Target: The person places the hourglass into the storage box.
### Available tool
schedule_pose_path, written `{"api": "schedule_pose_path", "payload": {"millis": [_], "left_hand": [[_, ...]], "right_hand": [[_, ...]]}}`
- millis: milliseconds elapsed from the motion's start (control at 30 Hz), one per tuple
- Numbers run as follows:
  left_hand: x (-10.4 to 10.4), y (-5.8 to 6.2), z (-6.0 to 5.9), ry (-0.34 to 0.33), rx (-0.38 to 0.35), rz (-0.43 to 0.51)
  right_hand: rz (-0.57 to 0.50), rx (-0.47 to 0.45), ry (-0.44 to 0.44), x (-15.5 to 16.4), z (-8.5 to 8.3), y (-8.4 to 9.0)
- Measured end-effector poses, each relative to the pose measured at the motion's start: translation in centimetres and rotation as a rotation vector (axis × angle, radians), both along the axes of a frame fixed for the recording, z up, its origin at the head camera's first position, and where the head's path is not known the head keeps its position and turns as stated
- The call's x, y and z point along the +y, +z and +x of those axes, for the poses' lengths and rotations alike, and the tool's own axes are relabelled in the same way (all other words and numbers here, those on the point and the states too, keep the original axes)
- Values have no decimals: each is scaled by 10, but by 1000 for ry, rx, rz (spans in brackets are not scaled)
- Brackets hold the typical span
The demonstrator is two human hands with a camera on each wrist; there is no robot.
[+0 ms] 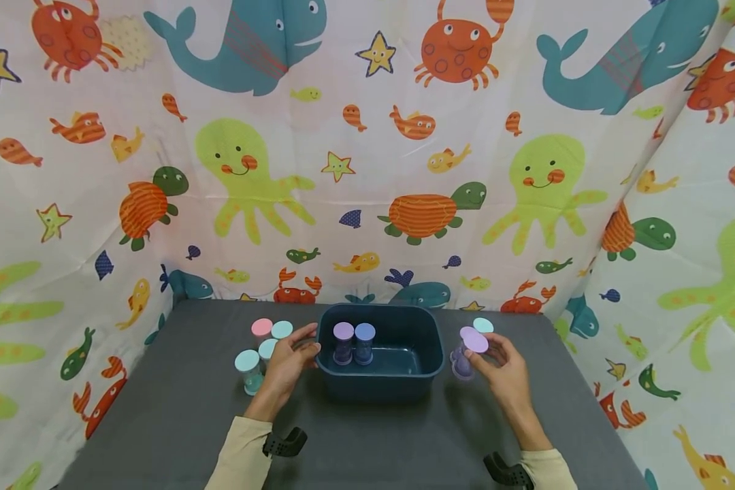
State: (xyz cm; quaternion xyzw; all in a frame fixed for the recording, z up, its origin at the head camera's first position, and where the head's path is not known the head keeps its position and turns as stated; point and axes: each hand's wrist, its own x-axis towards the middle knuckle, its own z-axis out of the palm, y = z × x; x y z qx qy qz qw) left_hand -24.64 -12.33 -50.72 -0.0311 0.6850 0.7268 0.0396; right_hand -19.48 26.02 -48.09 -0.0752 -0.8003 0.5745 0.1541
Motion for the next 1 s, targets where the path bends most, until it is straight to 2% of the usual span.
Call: {"api": "schedule_pose_path", "payload": {"millis": [267, 567, 733, 1000], "left_hand": [[1, 0, -4, 11, -10, -4], [2, 2, -3, 6, -23, -11], [2, 2, -4, 8, -21, -12], [2, 1, -3, 13, -35, -20]], "right_hand": [[13, 14, 15, -2, -6, 21], [43, 7, 2, -3, -12, 42], [27, 53, 37, -11, -15, 54], [-30, 111, 80, -26, -18, 57]]}}
